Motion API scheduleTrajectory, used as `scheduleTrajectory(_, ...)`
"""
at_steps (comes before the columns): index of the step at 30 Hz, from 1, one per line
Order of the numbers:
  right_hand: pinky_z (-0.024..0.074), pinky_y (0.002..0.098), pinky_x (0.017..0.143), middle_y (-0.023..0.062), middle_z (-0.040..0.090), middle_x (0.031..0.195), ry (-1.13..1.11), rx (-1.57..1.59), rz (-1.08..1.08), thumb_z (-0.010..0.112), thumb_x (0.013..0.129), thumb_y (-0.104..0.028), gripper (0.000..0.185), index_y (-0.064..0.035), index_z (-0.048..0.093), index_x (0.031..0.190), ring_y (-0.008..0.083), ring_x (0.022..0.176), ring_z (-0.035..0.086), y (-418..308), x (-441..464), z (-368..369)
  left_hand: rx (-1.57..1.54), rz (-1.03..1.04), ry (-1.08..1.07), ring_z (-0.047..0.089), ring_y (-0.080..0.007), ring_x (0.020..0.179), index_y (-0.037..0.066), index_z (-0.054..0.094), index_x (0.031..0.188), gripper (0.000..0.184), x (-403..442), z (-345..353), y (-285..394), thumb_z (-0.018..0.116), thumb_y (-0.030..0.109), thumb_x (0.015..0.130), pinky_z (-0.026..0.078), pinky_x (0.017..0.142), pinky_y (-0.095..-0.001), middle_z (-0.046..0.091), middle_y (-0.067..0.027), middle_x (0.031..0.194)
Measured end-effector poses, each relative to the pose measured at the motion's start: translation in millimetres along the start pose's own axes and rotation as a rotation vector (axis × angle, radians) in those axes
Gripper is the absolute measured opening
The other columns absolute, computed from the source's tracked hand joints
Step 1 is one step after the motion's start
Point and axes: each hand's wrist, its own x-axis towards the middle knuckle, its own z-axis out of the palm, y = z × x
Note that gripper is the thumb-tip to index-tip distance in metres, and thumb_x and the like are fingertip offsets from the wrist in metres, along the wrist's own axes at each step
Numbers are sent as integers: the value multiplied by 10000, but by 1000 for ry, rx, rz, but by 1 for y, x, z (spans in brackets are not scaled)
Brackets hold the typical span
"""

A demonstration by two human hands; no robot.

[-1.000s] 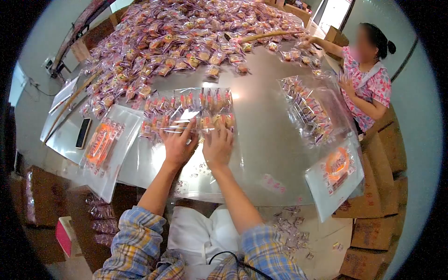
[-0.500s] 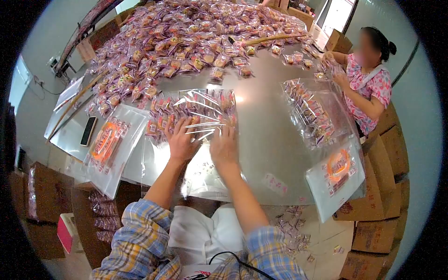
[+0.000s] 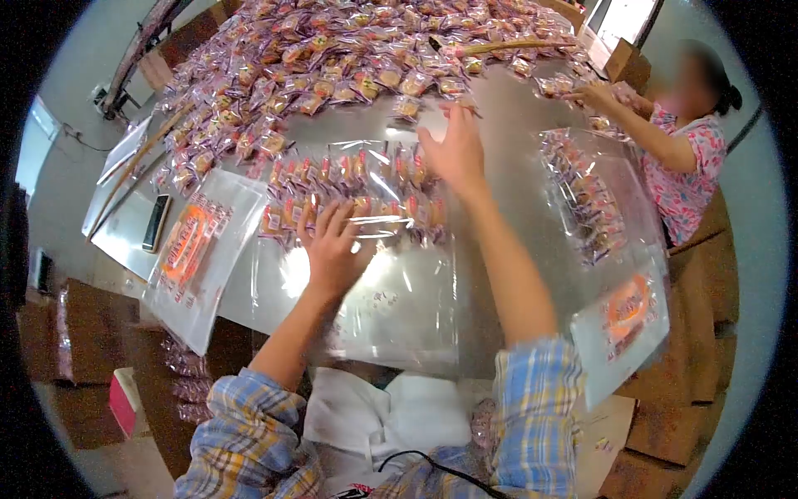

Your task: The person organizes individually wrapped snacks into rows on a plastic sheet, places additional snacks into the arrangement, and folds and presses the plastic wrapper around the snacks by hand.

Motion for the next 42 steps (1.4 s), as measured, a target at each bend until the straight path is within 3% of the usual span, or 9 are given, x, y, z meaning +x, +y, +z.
scheduleTrajectory(7,495,533,1056,240,619,1410,-448,-228,530,821,734,-617,845,-14,684,1311,446,1277,596,85,80,124,28,-32,-160,545,-229,1354,247,681,1386,652,-4,1,-3,850,380,771,181,1225,-537,665,-21,1347)
scheduleTrajectory(14,536,464,958,242,730,1153,-463,-56,443,772,785,-492,573,-28,707,1114,399,1116,692,107,93,142,47,-22,-240,510,-260,1362,283,661,1413,702,-6,4,-8,865,409,753,161,1203,-563,613,-36,1421)
scheduleTrajectory(15,555,445,796,160,737,906,-344,-38,381,779,791,-354,370,-48,670,968,367,865,716,111,97,147,46,-26,-235,509,-261,1363,284,664,1409,701,-4,6,-8,867,411,750,162,1203,-563,612,-37,1422)
scheduleTrajectory(19,525,514,908,201,724,1130,-205,51,372,703,838,-215,378,-54,625,1171,444,995,672,122,99,142,44,-22,-233,504,-265,1366,290,663,1408,718,-6,7,-8,875,415,734,160,1204,-561,606,-38,1427)
scheduleTrajectory(22,508,514,997,198,640,1347,-104,-99,-232,714,794,-192,605,-90,575,1374,443,1176,618,122,99,140,47,-16,-260,502,-269,1365,295,650,1426,733,-5,3,-8,871,416,738,159,1207,-562,603,-41,1432)
scheduleTrajectory(26,430,488,1125,175,549,1480,-790,-298,-148,763,769,-237,876,-173,445,1583,396,1371,495,94,122,136,46,-27,-271,501,-270,1362,296,634,1446,740,-5,2,-7,861,424,753,161,1208,-564,603,-42,1430)
scheduleTrajectory(29,506,462,1039,204,649,1352,-621,-232,-451,722,752,-252,782,-190,527,1506,437,1260,592,100,131,153,52,-27,-266,506,-265,1357,295,637,1443,735,-5,2,-8,858,427,755,168,1206,-564,602,-39,1428)
scheduleTrajectory(36,572,446,820,191,731,1199,-1147,-12,-279,704,644,-95,515,-123,782,1152,383,964,722,38,132,136,46,-46,-241,521,-261,1342,288,664,1402,688,-6,6,-5,853,424,754,189,1195,-549,619,-36,1402)
scheduleTrajectory(42,576,415,834,196,756,1109,-1191,-102,-362,810,667,-213,623,-105,738,1276,344,990,725,79,112,130,13,-23,-246,519,-257,1335,296,662,1403,696,-10,3,-12,859,416,746,189,1196,-542,625,-31,1384)
